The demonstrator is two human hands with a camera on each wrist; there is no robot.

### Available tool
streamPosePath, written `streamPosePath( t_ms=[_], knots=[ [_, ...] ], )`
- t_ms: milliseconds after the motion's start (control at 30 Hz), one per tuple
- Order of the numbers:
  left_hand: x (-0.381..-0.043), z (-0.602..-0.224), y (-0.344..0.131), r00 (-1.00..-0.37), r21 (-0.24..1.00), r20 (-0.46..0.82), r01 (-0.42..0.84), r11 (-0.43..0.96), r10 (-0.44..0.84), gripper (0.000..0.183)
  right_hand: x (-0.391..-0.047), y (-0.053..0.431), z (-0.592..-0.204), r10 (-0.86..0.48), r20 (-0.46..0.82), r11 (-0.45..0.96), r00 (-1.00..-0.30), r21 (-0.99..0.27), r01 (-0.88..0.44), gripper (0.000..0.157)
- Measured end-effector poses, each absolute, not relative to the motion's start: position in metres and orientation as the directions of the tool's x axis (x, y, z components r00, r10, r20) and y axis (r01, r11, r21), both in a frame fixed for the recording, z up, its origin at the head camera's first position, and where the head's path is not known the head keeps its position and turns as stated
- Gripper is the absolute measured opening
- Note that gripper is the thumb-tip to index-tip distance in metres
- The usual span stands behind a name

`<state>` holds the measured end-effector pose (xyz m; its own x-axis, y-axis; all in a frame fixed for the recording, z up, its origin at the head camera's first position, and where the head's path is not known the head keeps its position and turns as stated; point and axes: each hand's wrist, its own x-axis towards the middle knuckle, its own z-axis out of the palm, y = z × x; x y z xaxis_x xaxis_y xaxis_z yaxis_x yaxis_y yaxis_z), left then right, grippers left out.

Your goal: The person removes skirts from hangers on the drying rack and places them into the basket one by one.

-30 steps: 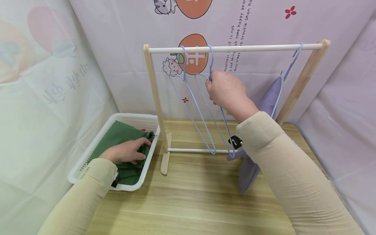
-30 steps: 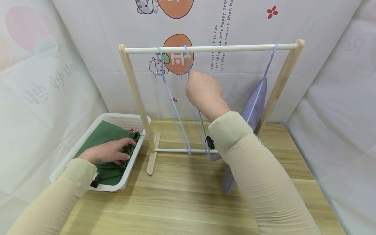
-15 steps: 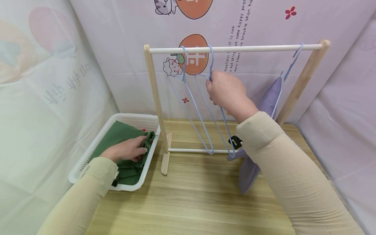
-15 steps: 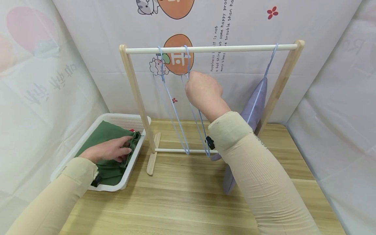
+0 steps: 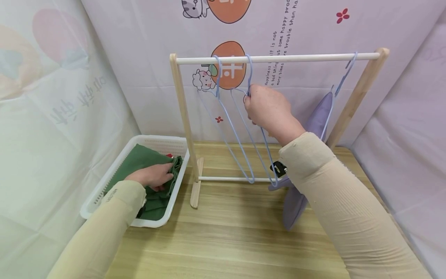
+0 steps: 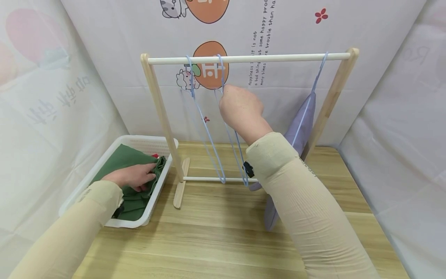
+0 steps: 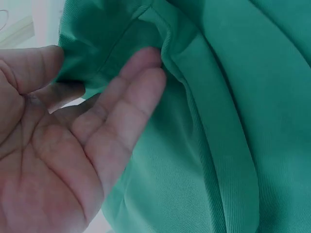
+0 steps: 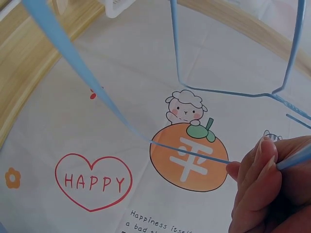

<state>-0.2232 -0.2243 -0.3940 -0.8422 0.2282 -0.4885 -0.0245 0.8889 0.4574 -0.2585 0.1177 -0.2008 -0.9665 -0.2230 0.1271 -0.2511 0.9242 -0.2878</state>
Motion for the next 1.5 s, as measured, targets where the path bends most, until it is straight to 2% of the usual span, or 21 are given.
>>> streamPosePath(
  t_ms=[200, 400, 733, 1000, 1500],
  knots=[
    [-0.227, -0.397, -0.222, -0.832, 0.421, -0.519, -0.048, 0.906, 0.198, 0.068, -0.258, 0.117, -0.2, -0.221, 0.128, 0.923, -0.967, -0.293, -0.25, 0.029],
    [-0.226, -0.399, -0.222, -0.839, 0.407, -0.502, -0.014, 0.913, 0.211, 0.068, -0.258, 0.116, -0.2, -0.223, 0.13, 0.925, -0.966, -0.286, -0.252, 0.029],
    [-0.221, -0.397, -0.224, -0.888, 0.291, -0.373, 0.164, 0.942, 0.27, 0.063, -0.257, 0.115, -0.201, -0.219, 0.13, 0.924, -0.967, -0.292, -0.249, 0.028],
    [-0.218, -0.394, -0.223, -0.905, 0.305, -0.338, 0.155, 0.94, 0.259, 0.062, -0.256, 0.115, -0.2, -0.222, 0.123, 0.925, -0.967, -0.288, -0.249, 0.029],
    [-0.21, -0.368, -0.221, -0.945, 0.356, -0.163, 0.212, 0.91, 0.284, 0.06, -0.255, 0.114, -0.201, -0.222, 0.127, 0.928, -0.967, -0.277, -0.249, 0.029]
  ],
)
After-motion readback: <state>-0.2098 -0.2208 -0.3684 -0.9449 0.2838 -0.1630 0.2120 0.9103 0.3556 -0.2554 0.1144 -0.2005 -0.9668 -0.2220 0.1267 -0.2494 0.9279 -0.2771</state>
